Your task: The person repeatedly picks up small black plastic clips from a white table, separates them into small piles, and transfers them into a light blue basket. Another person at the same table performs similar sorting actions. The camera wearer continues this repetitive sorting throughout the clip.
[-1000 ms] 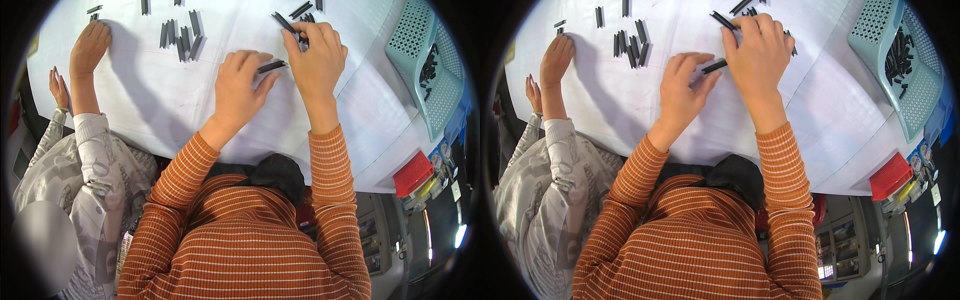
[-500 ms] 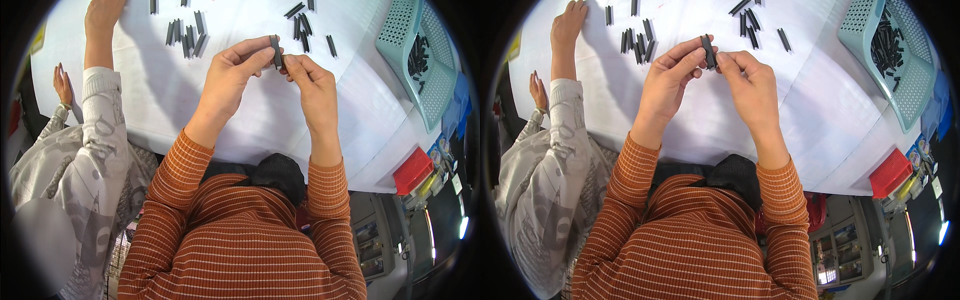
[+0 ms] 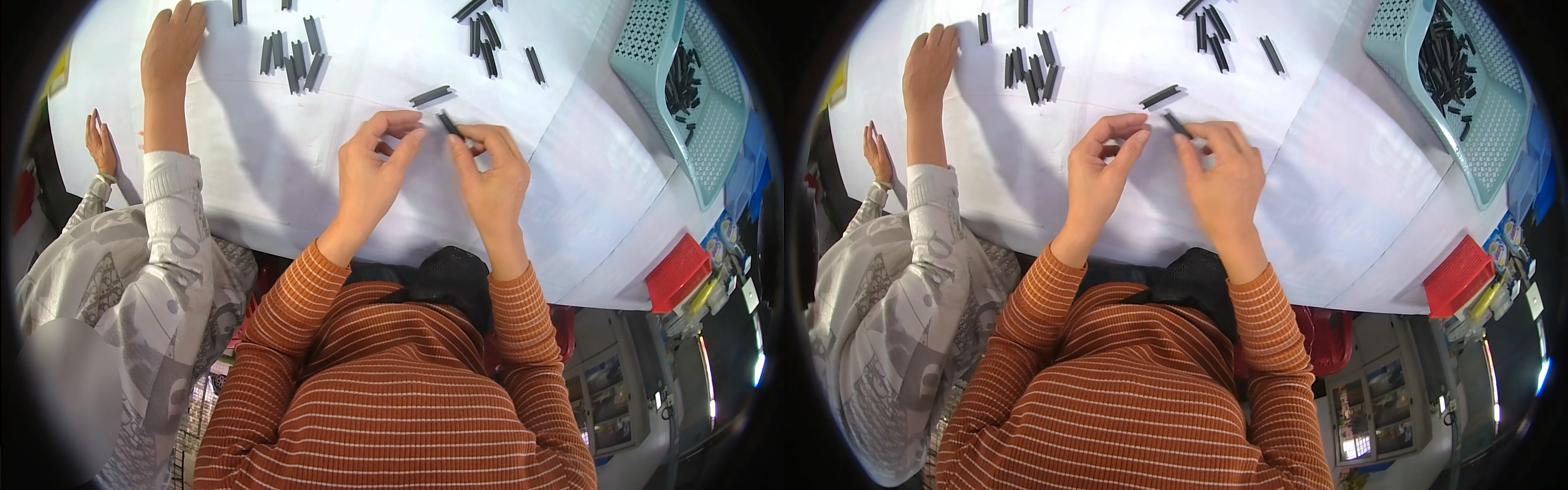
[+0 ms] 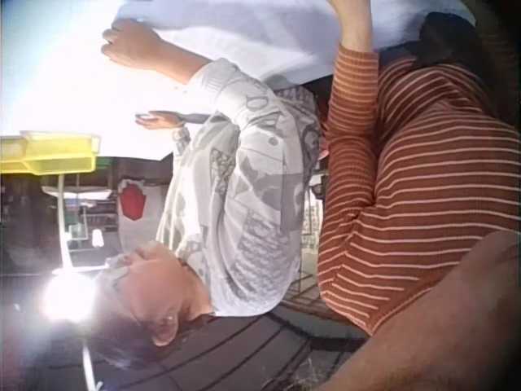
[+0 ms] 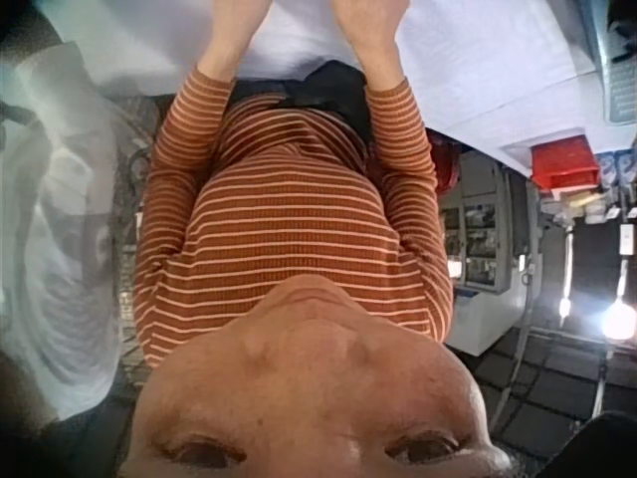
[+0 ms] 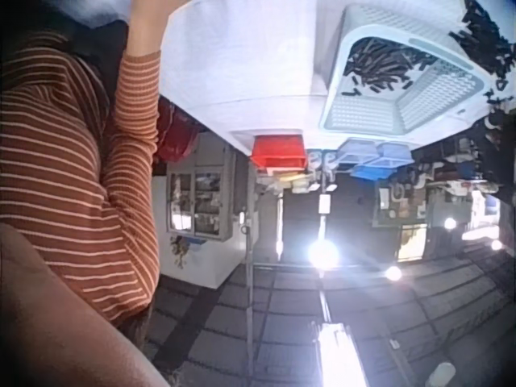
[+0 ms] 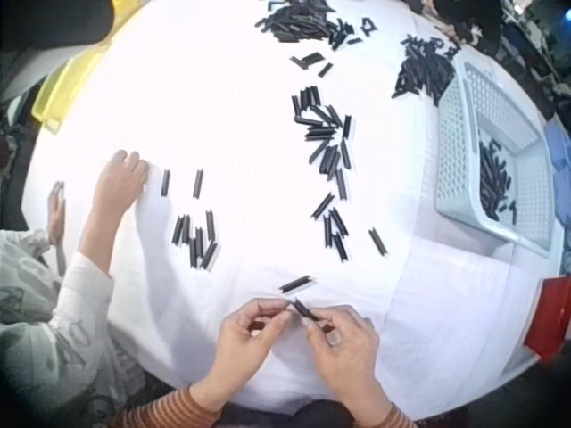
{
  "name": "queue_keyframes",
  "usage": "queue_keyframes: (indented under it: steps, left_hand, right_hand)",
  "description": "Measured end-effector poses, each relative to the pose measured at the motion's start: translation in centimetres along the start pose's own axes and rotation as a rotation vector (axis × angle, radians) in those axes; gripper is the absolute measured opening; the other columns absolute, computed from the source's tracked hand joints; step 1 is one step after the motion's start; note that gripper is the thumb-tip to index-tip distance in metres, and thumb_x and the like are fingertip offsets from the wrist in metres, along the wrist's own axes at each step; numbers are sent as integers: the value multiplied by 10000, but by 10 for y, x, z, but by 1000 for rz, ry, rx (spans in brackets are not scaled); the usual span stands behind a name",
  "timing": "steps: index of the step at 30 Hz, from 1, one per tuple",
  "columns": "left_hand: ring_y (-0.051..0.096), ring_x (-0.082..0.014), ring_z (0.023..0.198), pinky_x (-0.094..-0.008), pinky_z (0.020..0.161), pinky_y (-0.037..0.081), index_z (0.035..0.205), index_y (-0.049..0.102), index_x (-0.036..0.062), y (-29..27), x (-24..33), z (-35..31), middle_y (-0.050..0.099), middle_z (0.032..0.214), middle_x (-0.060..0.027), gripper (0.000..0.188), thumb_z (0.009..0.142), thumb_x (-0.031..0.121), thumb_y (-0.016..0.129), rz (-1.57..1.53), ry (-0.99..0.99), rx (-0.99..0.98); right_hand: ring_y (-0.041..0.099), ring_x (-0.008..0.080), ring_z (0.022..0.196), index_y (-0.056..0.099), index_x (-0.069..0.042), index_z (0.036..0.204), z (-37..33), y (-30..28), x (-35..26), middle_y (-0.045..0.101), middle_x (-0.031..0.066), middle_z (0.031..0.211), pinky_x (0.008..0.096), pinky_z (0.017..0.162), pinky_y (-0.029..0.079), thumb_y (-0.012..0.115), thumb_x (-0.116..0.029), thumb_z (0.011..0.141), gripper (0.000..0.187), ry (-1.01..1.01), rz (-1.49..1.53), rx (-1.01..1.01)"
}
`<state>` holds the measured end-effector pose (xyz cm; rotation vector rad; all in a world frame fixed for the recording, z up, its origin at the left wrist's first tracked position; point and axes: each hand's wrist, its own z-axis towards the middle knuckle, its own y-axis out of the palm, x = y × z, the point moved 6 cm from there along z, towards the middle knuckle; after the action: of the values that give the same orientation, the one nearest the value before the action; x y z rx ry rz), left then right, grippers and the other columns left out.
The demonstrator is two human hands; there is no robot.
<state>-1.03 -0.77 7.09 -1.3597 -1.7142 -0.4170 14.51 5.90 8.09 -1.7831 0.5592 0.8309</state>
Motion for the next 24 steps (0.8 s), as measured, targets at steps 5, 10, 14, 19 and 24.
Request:
queue_keyframes:
  steps: [5,10,14,19,24]
  left_hand:
    - [605,-159,844,-266,701,482,1059,682,59,-10,20,9,687,989,-43,242,820,54,715,410,446,146]
    - [588,-206,838,-315,709,488,1053,670,80,11,27,24,659,921,-46,262,798,62,728,633,616,135]
    - [580,-216,811,-333,690,485,1039,665,78,22,25,26,634,863,-35,264,786,70,740,696,602,115]
    - [576,-211,791,-334,669,480,1033,664,77,24,23,28,623,835,-33,265,782,77,751,659,574,120]
    - [575,-203,769,-324,621,479,1001,672,71,22,24,28,616,806,-41,245,774,82,765,625,564,124]
  right_hand:
    - [592,134,663,698,-120,914,6,-16,37,642,-17,837,301,650,414,759,-190,791,154,40,-139,118]
    - [591,131,666,697,-137,927,19,-21,25,629,-27,885,293,663,402,771,-216,783,180,-98,-269,196]
    - [602,131,690,692,-143,943,39,-18,17,627,-28,910,303,672,399,763,-230,790,189,-164,-265,228]
    - [607,137,703,688,-142,964,54,-9,5,623,-27,901,317,681,401,727,-205,816,166,-141,-179,212]
    - [599,146,685,688,-132,962,46,-4,9,629,-17,895,320,684,417,705,-173,825,144,-95,-134,174]
